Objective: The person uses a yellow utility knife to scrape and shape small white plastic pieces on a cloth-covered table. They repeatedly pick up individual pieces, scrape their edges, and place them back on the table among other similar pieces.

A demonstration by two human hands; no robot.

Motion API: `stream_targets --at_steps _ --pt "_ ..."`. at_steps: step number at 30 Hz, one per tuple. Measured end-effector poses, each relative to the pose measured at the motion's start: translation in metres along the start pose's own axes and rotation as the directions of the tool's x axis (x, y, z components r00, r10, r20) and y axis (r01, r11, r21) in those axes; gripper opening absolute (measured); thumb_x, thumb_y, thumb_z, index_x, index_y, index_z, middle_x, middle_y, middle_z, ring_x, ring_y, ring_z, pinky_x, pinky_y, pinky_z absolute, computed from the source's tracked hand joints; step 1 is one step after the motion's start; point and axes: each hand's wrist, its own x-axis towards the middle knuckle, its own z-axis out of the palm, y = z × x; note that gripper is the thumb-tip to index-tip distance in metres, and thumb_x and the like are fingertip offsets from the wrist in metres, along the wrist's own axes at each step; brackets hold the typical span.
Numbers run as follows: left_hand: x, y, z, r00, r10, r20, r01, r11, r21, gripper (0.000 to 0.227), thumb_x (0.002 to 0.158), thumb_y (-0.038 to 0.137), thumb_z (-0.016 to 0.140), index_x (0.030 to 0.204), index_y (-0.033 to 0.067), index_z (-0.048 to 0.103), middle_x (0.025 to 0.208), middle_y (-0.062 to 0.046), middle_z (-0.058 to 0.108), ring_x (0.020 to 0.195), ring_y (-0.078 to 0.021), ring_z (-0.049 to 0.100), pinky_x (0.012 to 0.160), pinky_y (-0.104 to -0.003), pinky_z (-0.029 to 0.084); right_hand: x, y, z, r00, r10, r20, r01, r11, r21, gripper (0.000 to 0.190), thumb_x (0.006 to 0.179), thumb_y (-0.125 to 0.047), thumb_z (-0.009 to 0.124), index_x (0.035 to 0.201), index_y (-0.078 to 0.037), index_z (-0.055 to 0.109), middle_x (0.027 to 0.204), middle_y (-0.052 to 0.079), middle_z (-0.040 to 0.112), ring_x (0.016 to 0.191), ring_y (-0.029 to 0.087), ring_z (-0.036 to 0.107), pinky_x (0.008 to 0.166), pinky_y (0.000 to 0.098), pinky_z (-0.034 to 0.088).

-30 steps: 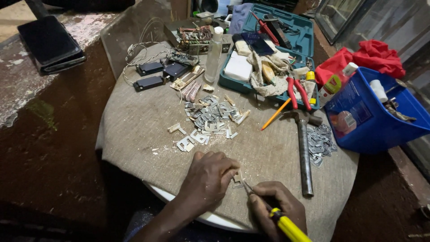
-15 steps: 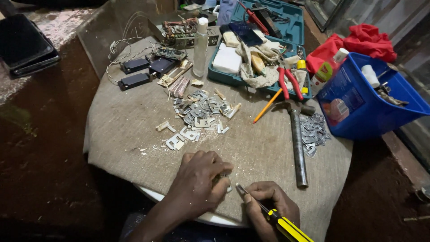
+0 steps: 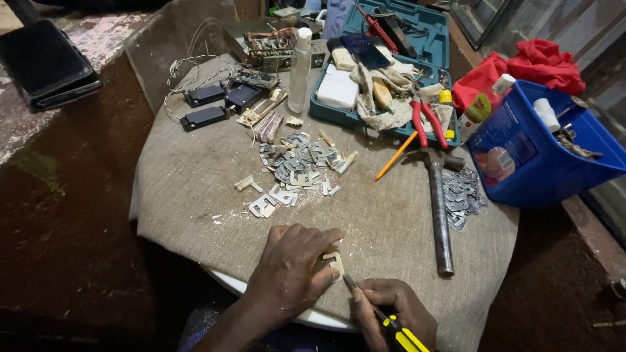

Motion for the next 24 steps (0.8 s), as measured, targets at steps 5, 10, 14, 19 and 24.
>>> stream_targets --at_steps 5,10,14,19,24 --pt "-0.001 -0.002 0.004 1.0 0.03 -0.005 -0.03 0.999 0.036 0.065 0.084 0.027 0.083 0.144 0.0181 0.058 0.113 -0.003 0.074 0.099 -0.0295 0.061 0.093 -0.049 0.039 0.016 -0.038 0.044 0.906 -0.2 -0.373 0.138 0.973 -0.187 0.032 0.095 -0.004 0.073 0.065 -0.009 0.064 0.059 0.0 0.057 0.048 0.007 0.049 0.041 0.0279 0.034" --pt "0.0 -0.001 0.002 0.999 0.038 -0.018 -0.038 0.999 -0.011 0.066 0.084 0.027 0.083 0.145 0.017 0.058 0.113 -0.001 0.075 0.099 -0.0296 0.061 0.093 -0.048 0.039 0.018 -0.077 0.09 0.563 -0.302 -0.769 -0.124 0.89 -0.44 0.023 0.089 -0.016 0.077 0.067 -0.013 0.072 0.063 -0.003 0.07 0.054 0.005 0.063 0.052 0.0212 0.046" --pt "0.001 -0.003 0.005 1.0 0.023 0.014 -0.023 1.0 0.018 0.066 0.082 0.028 0.084 0.143 0.0187 0.059 0.11 -0.002 0.073 0.1 -0.0305 0.06 0.092 -0.048 0.039 0.017 -0.077 0.089 0.534 -0.235 -0.812 -0.17 0.911 -0.375 0.009 0.086 -0.016 0.083 0.079 -0.011 0.079 0.083 0.002 0.086 0.055 0.007 0.072 0.049 0.0205 0.054" --pt "-0.001 -0.003 0.006 1.0 0.019 0.015 -0.019 1.0 -0.01 0.066 0.082 0.028 0.083 0.143 0.0204 0.059 0.111 0.0 0.073 0.102 -0.0296 0.06 0.095 -0.048 0.038 0.01 -0.021 0.022 0.889 -0.227 -0.398 0.104 0.946 -0.308 0.017 0.095 -0.017 0.073 0.086 -0.003 0.079 0.078 0.006 0.077 0.064 0.013 0.07 0.057 0.0249 0.049" --pt "-0.003 -0.006 0.008 0.999 0.042 0.024 -0.042 0.999 0.003 0.067 0.085 0.028 0.079 0.147 0.0173 0.057 0.117 -0.005 0.073 0.104 -0.0315 0.059 0.095 -0.051 0.038 0.021 -0.057 0.059 0.866 0.344 -0.363 -0.106 0.836 0.539 0.036 0.097 -0.012 0.058 0.063 0.001 0.055 0.042 0.01 0.045 0.031 0.017 0.036 0.03 0.0326 0.021"
